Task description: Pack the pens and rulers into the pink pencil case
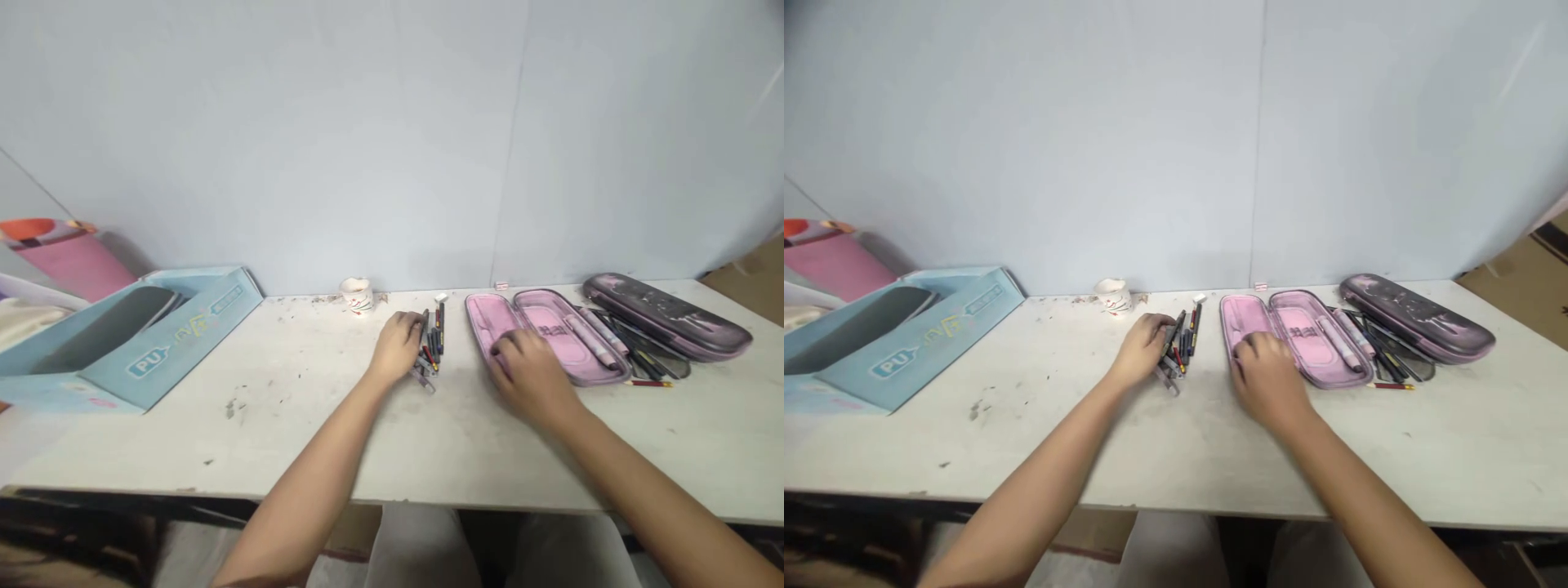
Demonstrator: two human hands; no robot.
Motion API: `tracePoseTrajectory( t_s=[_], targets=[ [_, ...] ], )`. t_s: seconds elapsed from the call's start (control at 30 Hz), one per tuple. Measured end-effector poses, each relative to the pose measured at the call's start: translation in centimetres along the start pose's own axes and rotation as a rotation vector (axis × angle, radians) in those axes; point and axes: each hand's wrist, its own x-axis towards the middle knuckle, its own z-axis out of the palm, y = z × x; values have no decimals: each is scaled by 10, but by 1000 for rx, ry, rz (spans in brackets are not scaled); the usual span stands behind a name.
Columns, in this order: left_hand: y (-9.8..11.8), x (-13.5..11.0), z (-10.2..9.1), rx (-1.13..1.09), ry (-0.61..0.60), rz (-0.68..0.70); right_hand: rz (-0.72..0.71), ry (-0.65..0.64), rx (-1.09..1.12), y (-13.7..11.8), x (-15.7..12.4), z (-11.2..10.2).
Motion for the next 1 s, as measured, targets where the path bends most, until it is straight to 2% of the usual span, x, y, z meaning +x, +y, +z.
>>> tracePoseTrajectory(
  t_s=[0.1, 0.2, 0.37, 0.43, 0.5, 0.57, 0.67, 0.8, 0.87, 1.0],
  targets=[
    [-3, -9, 10, 127, -71, 39, -56, -47, 14, -38, 24, 17],
    [-4, -15, 15, 227, -109, 34, -35, -108, -26, -59, 41, 33],
    [-8, -18, 15, 300, -171, -6, 61, -221, -79, -67, 54, 44],
    [-7, -18, 15, 284, -159, -16, 86, -247, -84, -68, 55, 43],
    [-5, -18, 13, 230, -97, -27, 99, -236, -88, -67, 54, 39],
    [-1, -18, 10, 112, 10, -60, 111, -160, -77, -66, 50, 33],
    [8, -18, 7, -234, 115, -155, 63, 45, -4, -63, 40, 21],
    [27, -19, 11, -759, 31, -265, -88, 216, 81, -54, 21, 7],
    [39, -18, 17, -929, -24, -282, -82, 251, 98, -45, 13, 2],
    [65, -9, 38, -1121, -122, -317, -22, 279, 81, -16, -3, -7]
  ],
)
